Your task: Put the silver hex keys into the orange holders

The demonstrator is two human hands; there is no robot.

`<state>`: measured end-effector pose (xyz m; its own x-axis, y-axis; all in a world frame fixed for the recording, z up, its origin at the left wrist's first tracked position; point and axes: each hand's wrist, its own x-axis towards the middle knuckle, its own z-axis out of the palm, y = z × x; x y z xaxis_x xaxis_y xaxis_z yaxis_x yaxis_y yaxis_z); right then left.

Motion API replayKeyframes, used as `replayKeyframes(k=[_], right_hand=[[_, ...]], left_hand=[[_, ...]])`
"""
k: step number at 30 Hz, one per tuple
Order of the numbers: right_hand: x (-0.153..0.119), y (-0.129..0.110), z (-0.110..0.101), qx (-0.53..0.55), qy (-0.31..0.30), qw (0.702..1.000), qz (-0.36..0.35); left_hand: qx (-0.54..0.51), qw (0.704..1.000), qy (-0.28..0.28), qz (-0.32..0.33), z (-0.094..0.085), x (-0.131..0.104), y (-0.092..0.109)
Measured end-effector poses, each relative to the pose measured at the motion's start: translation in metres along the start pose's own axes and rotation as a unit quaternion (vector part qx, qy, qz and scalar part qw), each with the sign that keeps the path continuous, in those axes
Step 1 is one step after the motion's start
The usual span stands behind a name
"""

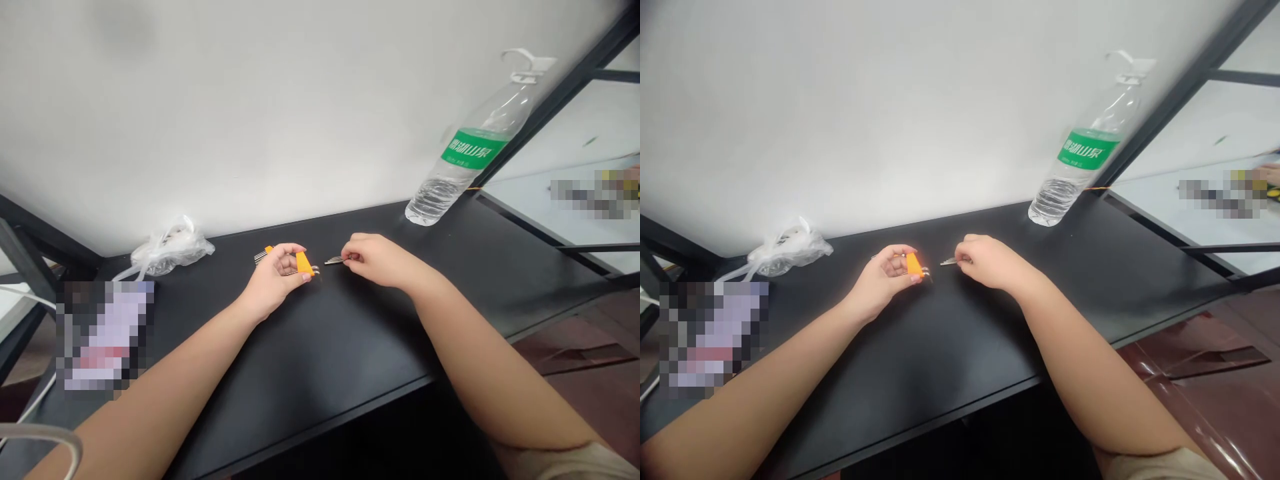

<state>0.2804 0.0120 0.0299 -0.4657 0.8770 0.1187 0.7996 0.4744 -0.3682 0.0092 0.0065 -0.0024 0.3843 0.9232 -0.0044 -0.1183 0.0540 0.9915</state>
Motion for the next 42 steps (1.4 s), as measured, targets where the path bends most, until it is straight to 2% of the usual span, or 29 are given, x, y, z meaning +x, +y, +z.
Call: replayKeyframes(k=[5, 10, 16, 20, 25, 28, 33, 38, 42], right_hand=[[0.002, 0.012, 0.005, -0.039, -0.064, 0.997, 0.027], [0.003, 0.011, 0.007, -0.049, -0.051, 0.997, 0.034], [-0.001, 0.005, 0.008, -0.072, -0.080, 0.993, 0.046], [-0.003, -0.007, 0.005, -0.058, -0.055, 0.996, 0.032], [-0.002, -0.018, -0.002, 0.112, 0.038, 0.993, -0.001], [-0.001, -0.022, -0.003, 0.162, 0.085, 0.983, -0.026], [-0.002, -0.025, 0.000, 0.160, 0.087, 0.982, -0.047], [-0.003, -0.026, -0.001, 0.138, 0.096, 0.981, -0.101], [-0.003, -0.036, 0.002, 0.145, 0.081, 0.979, -0.120]], left_hand=[[-0.007, 1.000, 0.016, -0.008, 0.001, 0.000, 0.003], [0.014, 1.000, -0.004, -0.010, 0.000, 0.000, 0.003], [0.012, 1.000, -0.002, -0.017, 0.002, 0.001, 0.003], [-0.006, 1.000, 0.014, -0.015, 0.003, 0.001, 0.002], [-0.020, 0.999, 0.034, -0.011, 0.005, 0.000, 0.003], [-0.015, 0.999, 0.038, -0.012, 0.006, -0.002, 0.004], [-0.007, 0.999, 0.036, -0.006, 0.007, -0.002, 0.006], [-0.019, 0.999, 0.050, -0.002, 0.006, -0.001, 0.004], [-0.009, 1.000, 0.018, -0.020, 0.005, -0.001, 0.001]])
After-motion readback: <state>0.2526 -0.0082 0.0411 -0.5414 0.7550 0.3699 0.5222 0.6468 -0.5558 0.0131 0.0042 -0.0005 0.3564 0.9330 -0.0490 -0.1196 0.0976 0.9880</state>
